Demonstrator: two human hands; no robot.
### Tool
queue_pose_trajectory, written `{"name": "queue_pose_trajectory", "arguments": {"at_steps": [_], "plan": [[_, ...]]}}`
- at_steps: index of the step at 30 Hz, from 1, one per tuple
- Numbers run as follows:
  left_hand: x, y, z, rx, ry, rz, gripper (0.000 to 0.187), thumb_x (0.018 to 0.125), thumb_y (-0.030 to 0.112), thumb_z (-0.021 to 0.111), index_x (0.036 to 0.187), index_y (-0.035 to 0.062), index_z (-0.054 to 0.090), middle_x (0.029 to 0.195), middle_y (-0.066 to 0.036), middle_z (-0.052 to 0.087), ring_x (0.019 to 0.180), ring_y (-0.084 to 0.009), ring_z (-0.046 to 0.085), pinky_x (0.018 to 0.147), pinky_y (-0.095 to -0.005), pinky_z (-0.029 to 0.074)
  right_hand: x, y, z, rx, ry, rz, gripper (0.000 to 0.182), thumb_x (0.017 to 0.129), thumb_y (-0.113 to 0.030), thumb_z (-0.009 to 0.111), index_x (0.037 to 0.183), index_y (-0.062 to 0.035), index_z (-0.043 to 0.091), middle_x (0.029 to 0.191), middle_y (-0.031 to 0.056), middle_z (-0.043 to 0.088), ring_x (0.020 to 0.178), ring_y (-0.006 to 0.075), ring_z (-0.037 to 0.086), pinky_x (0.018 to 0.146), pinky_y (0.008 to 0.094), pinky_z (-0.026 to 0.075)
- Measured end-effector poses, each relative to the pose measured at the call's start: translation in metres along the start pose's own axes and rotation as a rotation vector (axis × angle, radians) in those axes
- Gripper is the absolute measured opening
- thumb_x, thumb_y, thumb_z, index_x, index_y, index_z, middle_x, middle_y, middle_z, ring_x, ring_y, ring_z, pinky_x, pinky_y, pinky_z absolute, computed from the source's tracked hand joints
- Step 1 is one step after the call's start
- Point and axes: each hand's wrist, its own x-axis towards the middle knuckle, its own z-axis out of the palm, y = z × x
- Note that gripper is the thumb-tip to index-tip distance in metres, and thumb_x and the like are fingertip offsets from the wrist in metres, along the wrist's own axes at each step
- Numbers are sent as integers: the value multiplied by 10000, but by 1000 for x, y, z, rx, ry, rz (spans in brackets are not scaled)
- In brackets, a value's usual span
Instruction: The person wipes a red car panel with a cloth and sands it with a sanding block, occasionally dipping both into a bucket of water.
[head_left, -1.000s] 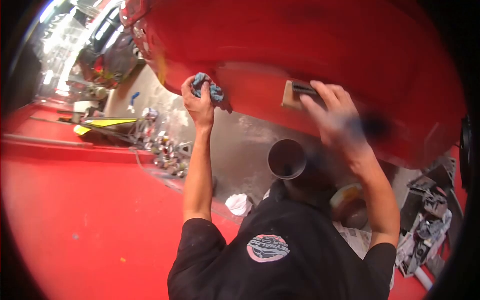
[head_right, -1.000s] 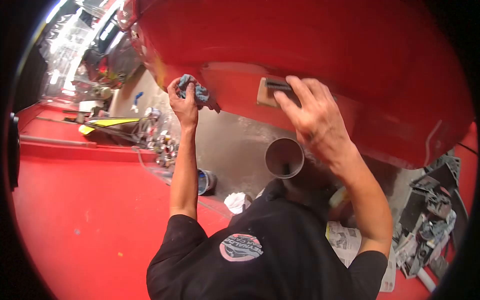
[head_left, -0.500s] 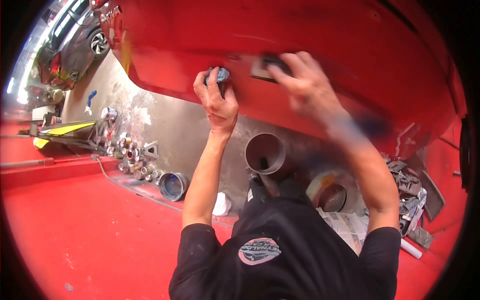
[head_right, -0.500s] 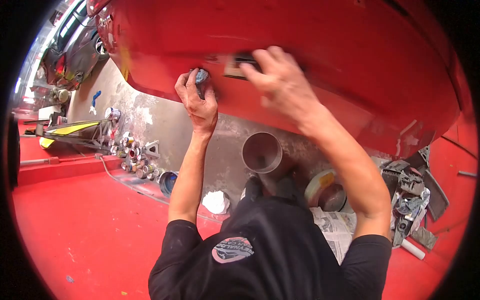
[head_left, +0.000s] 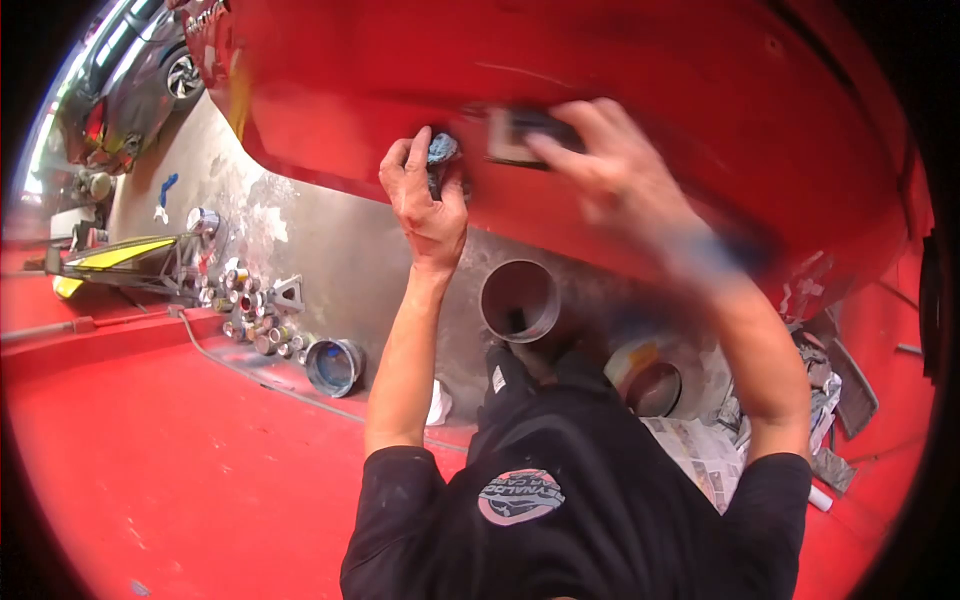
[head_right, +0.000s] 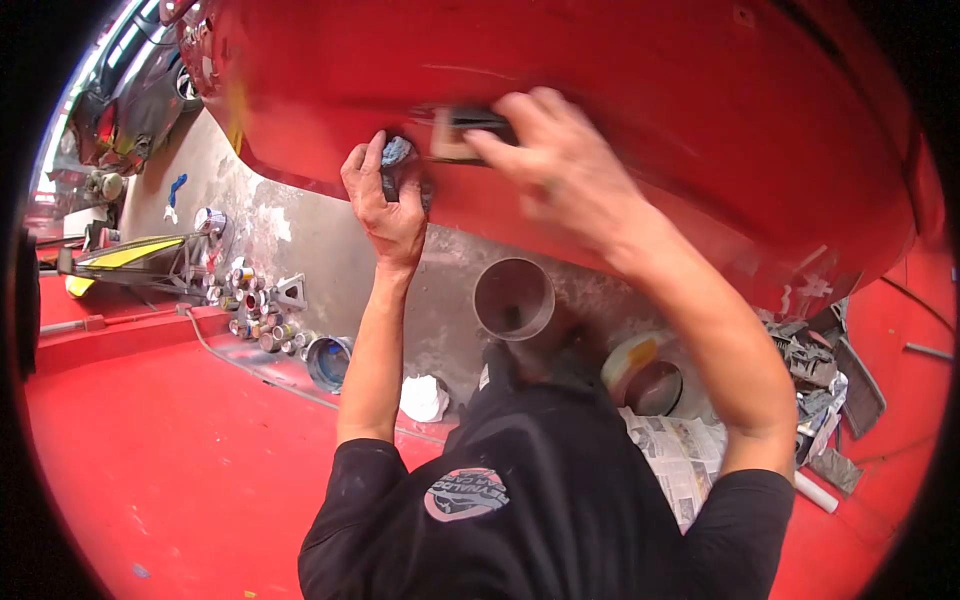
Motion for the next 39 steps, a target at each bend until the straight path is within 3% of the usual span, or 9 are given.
{"name": "queue_pose_trajectory", "arguments": {"at_steps": [5,11,17,19,22,26,29,35,39], "plan": [[2,-8,3,-77,83,-38,620,818,-75,792,1399,35,605,1354,-211,606,1277,-407,573,1103,-495,468,-70,21,-51,-63,-32,19,492,777,49,698,1260,-28,739,1218,229,656,1013,398,636,864,491,575],[-5,-8,6,-81,75,-22,532,824,-69,796,1312,43,616,1360,-187,599,1261,-381,586,1097,-477,473,25,-6,27,3,31,-44,617,696,38,726,1306,-54,711,1172,199,621,1038,370,602,892,462,557],[2,-6,1,-70,80,-59,533,787,-98,781,1290,39,671,1324,-186,596,1234,-373,598,1061,-465,502,-73,31,-51,-91,-81,39,476,782,41,722,1251,-38,742,1257,244,659,1006,393,626,848,505,565],[-2,-5,4,-79,39,-37,572,742,-134,782,1281,30,682,1308,-201,592,1222,-391,599,1039,-476,519,-43,16,-26,-42,-78,36,492,775,39,722,1261,-37,734,1224,249,654,982,388,619,832,494,557],[-2,-10,6,-93,57,-42,495,805,-51,808,1277,49,700,1288,-165,619,1220,-348,610,1069,-451,489,26,-5,30,5,22,-40,571,705,45,711,1266,-59,721,1158,193,626,1005,369,606,863,471,544],[-1,-10,6,-85,61,-29,531,773,-88,799,1276,54,703,1275,-179,618,1199,-368,612,1048,-460,500,-15,8,-20,-18,-84,-1,586,713,37,725,1291,-57,737,1221,213,640,1011,369,615,890,468,570],[1,-11,1,-90,50,-52,562,754,-116,795,1282,50,697,1277,-197,611,1190,-394,609,1034,-476,508,-71,25,-54,-74,-77,46,516,762,50,735,1269,-45,756,1280,241,656,1023,410,642,818,480,599],[0,-4,5,-33,24,-56,467,825,-65,797,1267,52,700,1265,-169,617,1206,-350,617,1064,-446,493,28,3,30,78,18,-52,530,724,20,716,1247,-57,734,1106,165,609,984,352,594,842,460,565],[4,-9,5,-57,50,-10,555,771,-124,785,1289,50,689,1285,-195,598,1182,-385,612,1023,-481,520,-27,14,-33,-21,-94,34,443,776,18,715,1210,-51,764,1177,192,645,986,365,618,830,461,576]]}}
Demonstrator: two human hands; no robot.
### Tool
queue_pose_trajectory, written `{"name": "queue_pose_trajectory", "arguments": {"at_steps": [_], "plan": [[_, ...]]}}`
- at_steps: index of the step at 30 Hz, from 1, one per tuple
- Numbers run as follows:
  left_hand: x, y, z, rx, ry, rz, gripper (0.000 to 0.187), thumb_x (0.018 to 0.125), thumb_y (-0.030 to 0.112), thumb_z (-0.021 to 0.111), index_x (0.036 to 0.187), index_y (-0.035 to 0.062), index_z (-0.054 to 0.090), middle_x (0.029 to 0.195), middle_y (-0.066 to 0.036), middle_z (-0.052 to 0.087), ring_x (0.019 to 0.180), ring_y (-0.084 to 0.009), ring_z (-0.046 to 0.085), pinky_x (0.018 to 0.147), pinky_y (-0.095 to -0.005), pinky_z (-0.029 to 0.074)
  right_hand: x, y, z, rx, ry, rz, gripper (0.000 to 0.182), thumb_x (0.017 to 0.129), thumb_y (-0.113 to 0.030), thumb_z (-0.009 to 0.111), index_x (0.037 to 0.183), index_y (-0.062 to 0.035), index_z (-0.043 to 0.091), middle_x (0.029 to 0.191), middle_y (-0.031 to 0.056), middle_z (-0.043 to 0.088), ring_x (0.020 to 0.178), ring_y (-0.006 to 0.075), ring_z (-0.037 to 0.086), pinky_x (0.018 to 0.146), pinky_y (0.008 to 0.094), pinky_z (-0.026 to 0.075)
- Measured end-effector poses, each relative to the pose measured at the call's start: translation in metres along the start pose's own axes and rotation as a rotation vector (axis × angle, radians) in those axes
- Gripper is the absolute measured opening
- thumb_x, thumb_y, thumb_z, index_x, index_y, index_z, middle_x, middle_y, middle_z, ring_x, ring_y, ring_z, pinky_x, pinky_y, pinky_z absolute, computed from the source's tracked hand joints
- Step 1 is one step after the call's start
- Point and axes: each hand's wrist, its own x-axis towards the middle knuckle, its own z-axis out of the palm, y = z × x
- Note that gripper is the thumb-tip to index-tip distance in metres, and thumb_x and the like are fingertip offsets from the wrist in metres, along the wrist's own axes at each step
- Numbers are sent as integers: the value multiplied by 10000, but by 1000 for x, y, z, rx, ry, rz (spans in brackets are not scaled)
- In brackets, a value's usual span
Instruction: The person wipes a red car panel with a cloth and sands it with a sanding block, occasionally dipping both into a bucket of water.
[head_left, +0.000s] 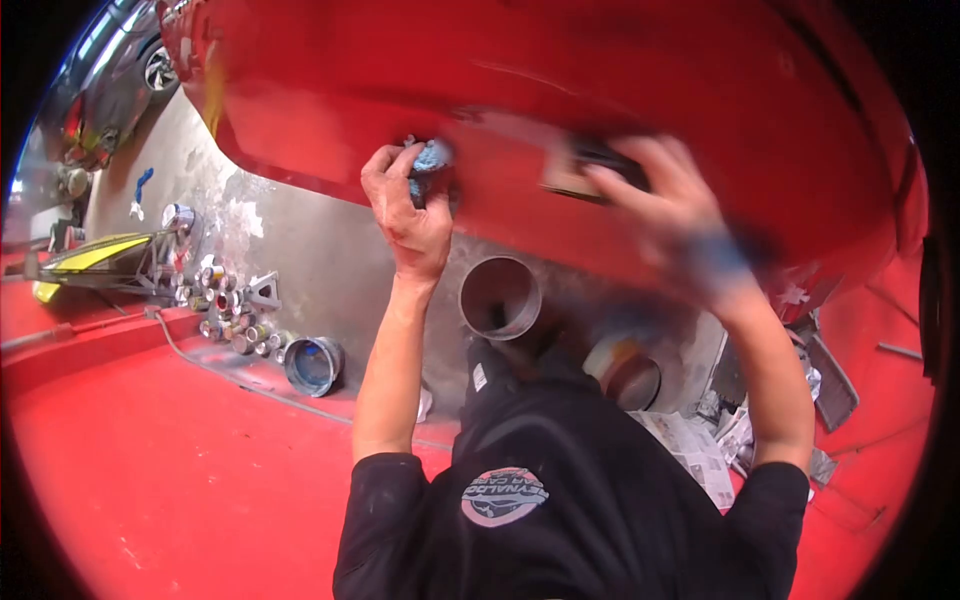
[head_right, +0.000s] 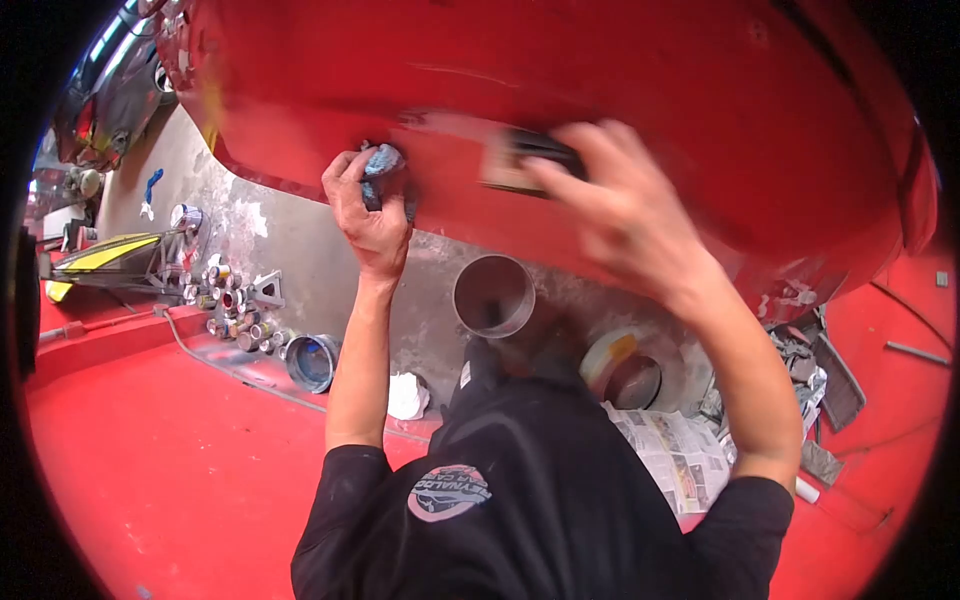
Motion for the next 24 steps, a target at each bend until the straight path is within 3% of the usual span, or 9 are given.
{"name": "queue_pose_trajectory", "arguments": {"at_steps": [3,8,14,16,18,20,24], "plan": [[-1,-1,-5,-14,-45,-32,572,765,-123,798,1299,52,692,1292,-192,595,1197,-384,609,1014,-462,534,-30,15,-13,13,-18,23,449,783,-2,723,1227,-52,754,1185,208,643,984,376,618,831,475,571],[-5,3,0,-17,-15,-60,484,824,-38,827,1283,54,703,1287,-169,607,1219,-347,608,1062,-452,495,61,-14,60,106,112,-99,394,790,-12,721,1182,-33,748,1155,191,628,982,366,604,842,479,559],[-9,1,-3,17,-9,-81,620,763,-136,769,1342,86,751,1346,-182,563,1221,-381,587,1048,-462,509,-31,20,-11,13,-14,-12,518,774,60,720,1278,-57,748,1172,200,653,1013,377,618,851,456,575],[-15,-3,-1,32,-24,-92,654,762,-136,766,1373,99,755,1352,-177,558,1225,-381,581,1050,-460,505,-18,14,-3,37,0,-48,514,752,49,737,1257,-47,748,1159,205,647,1008,384,612,851,457,574],[-18,-8,6,26,-18,-67,623,857,-65,794,1448,121,727,1373,-161,528,1270,-331,580,1029,-412,524,26,2,30,50,12,-48,518,742,41,733,1254,-39,741,1149,202,642,1008,379,608,852,462,571],[-17,-3,5,57,-21,-74,635,853,-71,797,1453,126,725,1351,-161,533,1253,-331,576,1027,-411,520,64,-12,55,159,86,-88,508,738,33,732,1241,-36,742,1138,206,633,1004,375,601,854,471,565],[-18,-2,-1,167,-18,-48,651,851,-69,790,1467,126,716,1301,-157,548,1184,-323,564,1022,-416,505,12,0,13,59,-15,-42,476,754,23,751,1225,-48,761,1191,227,646,1015,381,618,839,469,569]]}}
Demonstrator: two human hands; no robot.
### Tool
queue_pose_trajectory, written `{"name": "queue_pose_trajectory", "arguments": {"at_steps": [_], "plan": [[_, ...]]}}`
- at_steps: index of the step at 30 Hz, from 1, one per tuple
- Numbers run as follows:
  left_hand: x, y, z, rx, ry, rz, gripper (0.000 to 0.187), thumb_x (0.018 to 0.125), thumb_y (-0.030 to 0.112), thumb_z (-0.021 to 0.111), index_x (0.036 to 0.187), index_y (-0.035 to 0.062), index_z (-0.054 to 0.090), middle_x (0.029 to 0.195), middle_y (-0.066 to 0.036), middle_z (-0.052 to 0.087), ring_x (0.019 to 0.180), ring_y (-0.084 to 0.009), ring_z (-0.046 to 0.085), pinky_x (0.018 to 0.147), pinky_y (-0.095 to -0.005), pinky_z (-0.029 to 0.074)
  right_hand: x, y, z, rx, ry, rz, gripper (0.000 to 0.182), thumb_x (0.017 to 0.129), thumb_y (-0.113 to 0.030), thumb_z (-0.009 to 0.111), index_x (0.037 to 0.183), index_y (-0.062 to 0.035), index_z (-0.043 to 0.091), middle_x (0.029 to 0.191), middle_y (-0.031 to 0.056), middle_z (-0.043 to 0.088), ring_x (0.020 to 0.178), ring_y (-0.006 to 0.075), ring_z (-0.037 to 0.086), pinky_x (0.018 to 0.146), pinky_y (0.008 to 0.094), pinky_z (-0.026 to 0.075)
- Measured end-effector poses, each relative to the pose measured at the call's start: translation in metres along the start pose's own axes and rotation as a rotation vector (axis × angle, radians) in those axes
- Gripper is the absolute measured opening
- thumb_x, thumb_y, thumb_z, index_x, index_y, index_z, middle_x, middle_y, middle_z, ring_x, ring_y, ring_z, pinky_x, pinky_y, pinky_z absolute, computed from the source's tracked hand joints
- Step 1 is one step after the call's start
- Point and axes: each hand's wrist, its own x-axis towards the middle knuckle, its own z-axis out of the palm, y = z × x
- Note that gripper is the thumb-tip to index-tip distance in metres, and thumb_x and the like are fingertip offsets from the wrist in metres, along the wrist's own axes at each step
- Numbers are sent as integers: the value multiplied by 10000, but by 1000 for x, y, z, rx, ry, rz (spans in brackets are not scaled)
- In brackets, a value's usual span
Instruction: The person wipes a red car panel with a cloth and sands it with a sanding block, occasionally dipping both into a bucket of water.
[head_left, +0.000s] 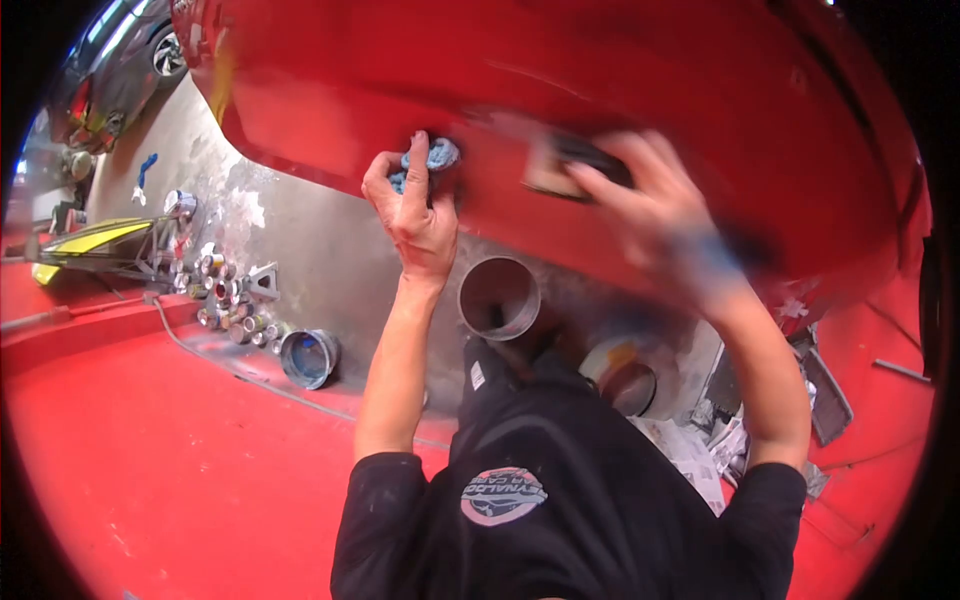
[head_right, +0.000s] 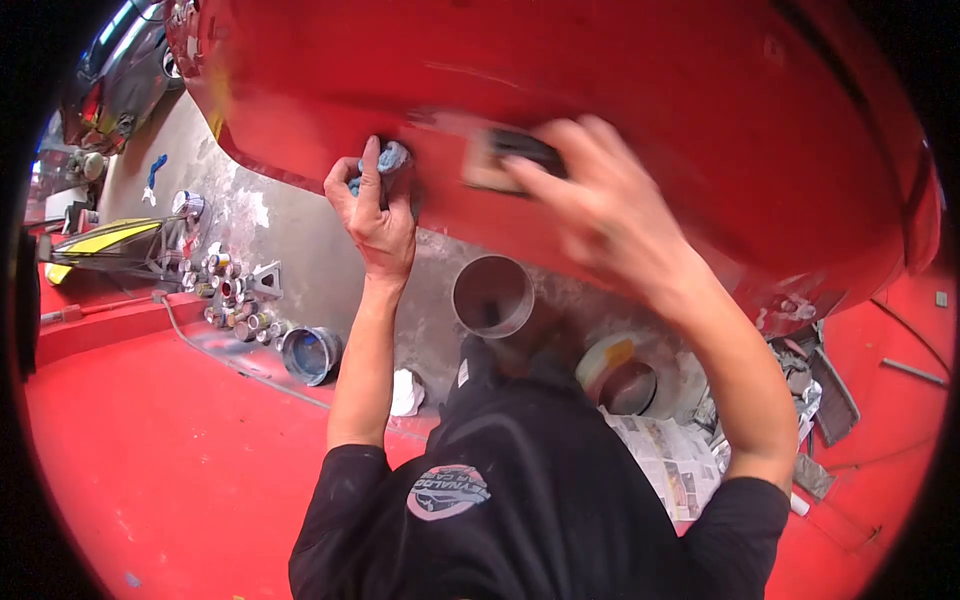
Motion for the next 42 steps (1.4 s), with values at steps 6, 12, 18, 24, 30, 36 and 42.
{"name": "queue_pose_trajectory", "arguments": {"at_steps": [6,12,18,24,30,36,42], "plan": [[6,-3,7,-21,-15,41,846,708,-137,745,1504,144,685,1219,-199,582,1121,-404,568,1019,-500,483,3,1,6,-28,18,3,475,760,16,741,1232,-30,740,1158,220,638,988,383,616,809,470,575],[2,-9,3,-18,-18,52,852,719,-148,684,1523,136,666,1283,-229,584,1134,-424,567,1017,-517,497,20,-5,8,37,24,-2,457,786,25,732,1236,-52,763,1140,183,653,1002,356,622,858,445,579],[3,-10,-3,26,-113,58,852,786,-152,573,1599,101,567,1325,-238,555,1210,-414,557,1071,-492,485,8,-6,12,-45,47,20,477,780,43,736,1248,-50,751,1147,190,646,1010,380,623,863,466,585],[38,6,-37,-144,-116,52,674,857,-120,607,1512,10,518,1329,-206,596,1183,-326,660,1012,-451,559,40,-44,44,-28,178,-95,421,742,-63,756,1161,-26,737,1095,171,628,1023,355,626,907,475,535],[135,34,-46,41,77,279,348,1040,144,747,1336,-11,648,1386,-198,592,1179,-315,645,999,-443,553,-121,-86,71,307,73,204,448,774,-60,820,1215,-43,744,1292,218,654,1128,394,639,956,497,533],[73,55,41,424,145,375,459,988,188,693,1376,-57,666,1373,-293,585,1260,-480,557,1104,-587,442,-242,-80,70,477,147,627,442,811,-82,843,1243,-15,782,1276,204,692,1176,406,648,1028,464,528],[-21,179,90,134,39,385,414,895,153,745,1287,19,721,1328,-268,610,1239,-462,576,1093,-600,438,-283,-72,61,568,124,658,448,831,-84,838,1271,-22,779,1301,207,680,1203,398,634,1042,454,519]]}}
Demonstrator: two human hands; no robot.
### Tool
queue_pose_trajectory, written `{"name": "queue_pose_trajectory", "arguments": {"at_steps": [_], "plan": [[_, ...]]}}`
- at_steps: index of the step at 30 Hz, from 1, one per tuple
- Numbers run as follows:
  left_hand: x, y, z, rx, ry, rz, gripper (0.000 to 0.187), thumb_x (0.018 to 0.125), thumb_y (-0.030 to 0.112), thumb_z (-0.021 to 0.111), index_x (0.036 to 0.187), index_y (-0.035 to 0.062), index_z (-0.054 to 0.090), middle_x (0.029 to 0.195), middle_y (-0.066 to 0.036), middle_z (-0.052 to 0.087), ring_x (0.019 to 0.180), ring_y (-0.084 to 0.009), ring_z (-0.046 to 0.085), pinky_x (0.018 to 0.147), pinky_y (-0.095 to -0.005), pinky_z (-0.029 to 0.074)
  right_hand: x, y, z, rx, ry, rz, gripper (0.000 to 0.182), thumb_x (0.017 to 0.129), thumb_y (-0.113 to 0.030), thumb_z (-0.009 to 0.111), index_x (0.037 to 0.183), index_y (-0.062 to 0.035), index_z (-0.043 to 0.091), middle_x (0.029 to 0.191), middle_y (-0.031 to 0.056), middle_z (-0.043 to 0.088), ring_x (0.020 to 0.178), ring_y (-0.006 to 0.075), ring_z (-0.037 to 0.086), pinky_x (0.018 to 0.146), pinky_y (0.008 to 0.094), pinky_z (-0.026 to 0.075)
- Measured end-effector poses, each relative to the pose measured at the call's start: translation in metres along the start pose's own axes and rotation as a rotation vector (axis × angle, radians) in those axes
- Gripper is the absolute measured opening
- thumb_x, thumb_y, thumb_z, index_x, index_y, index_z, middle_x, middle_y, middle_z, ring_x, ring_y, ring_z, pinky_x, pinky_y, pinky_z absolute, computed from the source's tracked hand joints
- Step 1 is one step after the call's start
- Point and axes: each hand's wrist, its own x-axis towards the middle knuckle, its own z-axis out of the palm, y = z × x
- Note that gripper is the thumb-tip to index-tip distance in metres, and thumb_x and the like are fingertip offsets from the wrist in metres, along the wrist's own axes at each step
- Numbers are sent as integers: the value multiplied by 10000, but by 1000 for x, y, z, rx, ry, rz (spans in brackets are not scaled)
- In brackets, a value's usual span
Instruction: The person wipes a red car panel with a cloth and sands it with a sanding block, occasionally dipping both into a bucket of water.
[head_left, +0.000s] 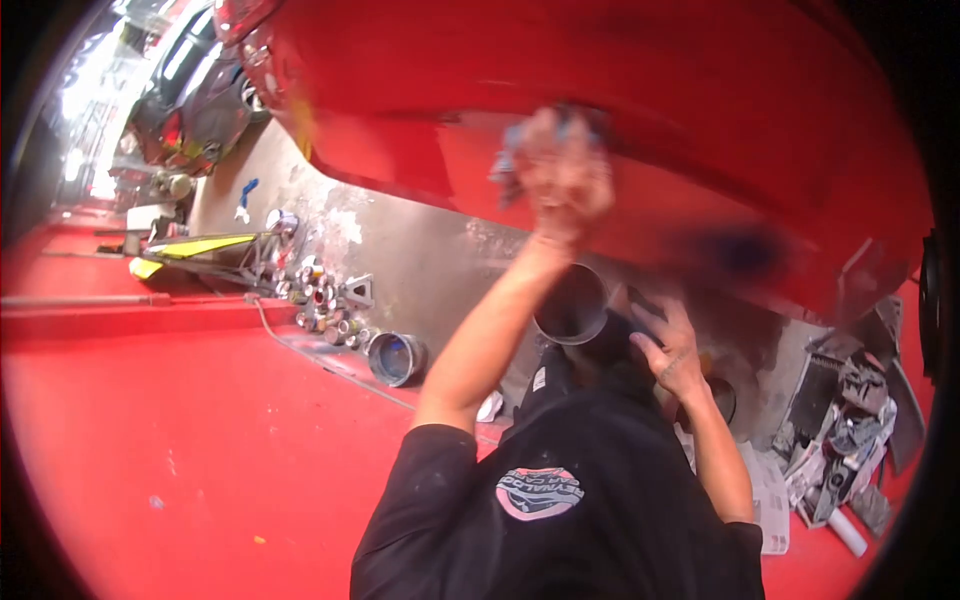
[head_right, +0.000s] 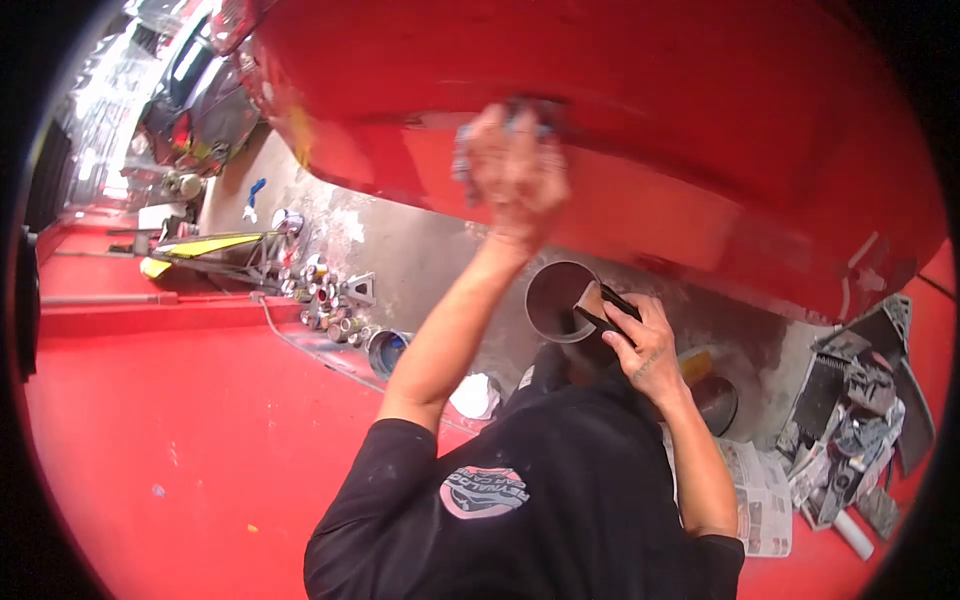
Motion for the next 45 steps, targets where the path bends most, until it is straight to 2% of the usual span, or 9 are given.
{"name": "queue_pose_trajectory", "arguments": {"at_steps": [5,10,17,21,23,26,32,38,45], "plan": [[-7,84,4,-103,-152,92,515,820,169,750,1313,26,707,1356,-259,608,1274,-440,572,1122,-640,415,2,5,-3,-8,-122,-141,458,829,-90,847,1278,-36,780,1329,203,667,1217,401,622,1044,468,522],[-8,38,-2,-118,-219,470,545,799,189,788,1322,59,704,1318,-223,641,1195,-425,628,1090,-587,505,4,0,-1,-5,-221,-261,471,787,-90,882,1247,-53,786,1300,183,684,1167,399,644,1012,479,545],[31,-95,-52,-93,-173,208,507,696,3,725,1203,0,703,1290,-242,623,1219,-461,598,1037,-549,535,-3,1,-5,-81,-130,-217,470,778,-78,885,1235,-43,782,1265,177,698,1168,385,654,998,475,549],[39,-160,-65,-31,-93,83,470,769,-29,580,1220,-29,715,1355,-253,631,1287,-462,584,1097,-524,519,-15,4,-8,-69,-86,-94,459,795,-70,866,1241,-7,777,1281,195,702,1186,400,649,1035,470,531],[36,-212,-66,58,-31,130,474,795,-23,597,1255,-31,709,1315,-264,666,1290,-452,594,1134,-530,484,-22,3,-6,-29,-56,-38,438,830,-80,837,1257,-3,774,1289,193,700,1202,399,644,1053,465,519],[23,-241,-70,149,58,-112,483,954,10,628,1427,-83,592,1443,-313,603,1388,-492,536,1196,-538,424,-25,4,1,-17,-22,30,437,850,-99,821,1273,-3,768,1296,188,697,1213,391,640,1054,461,517],[-24,-181,-45,-162,115,-335,658,948,-41,553,1600,-23,464,1624,-336,422,1509,-498,419,1266,-550,343,-12,-3,6,18,95,54,464,885,-142,784,1324,3,741,1303,213,682,1219,392,645,1047,444,518],[-64,-45,-27,-207,-34,-107,716,913,-11,579,1622,61,507,1690,-311,369,1604,-505,299,1311,-553,286,-9,-9,0,74,234,162,467,910,-150,773,1344,18,725,1317,220,683,1226,379,656,1056,426,514],[-100,18,5,-439,-306,346,595,847,4,689,1405,201,747,1616,-123,555,1594,-450,372,1290,-684,263,-37,-2,-3,508,636,394,417,1000,-155,740,1368,37,712,1168,108,750,1068,184,709,942,322,549]]}}
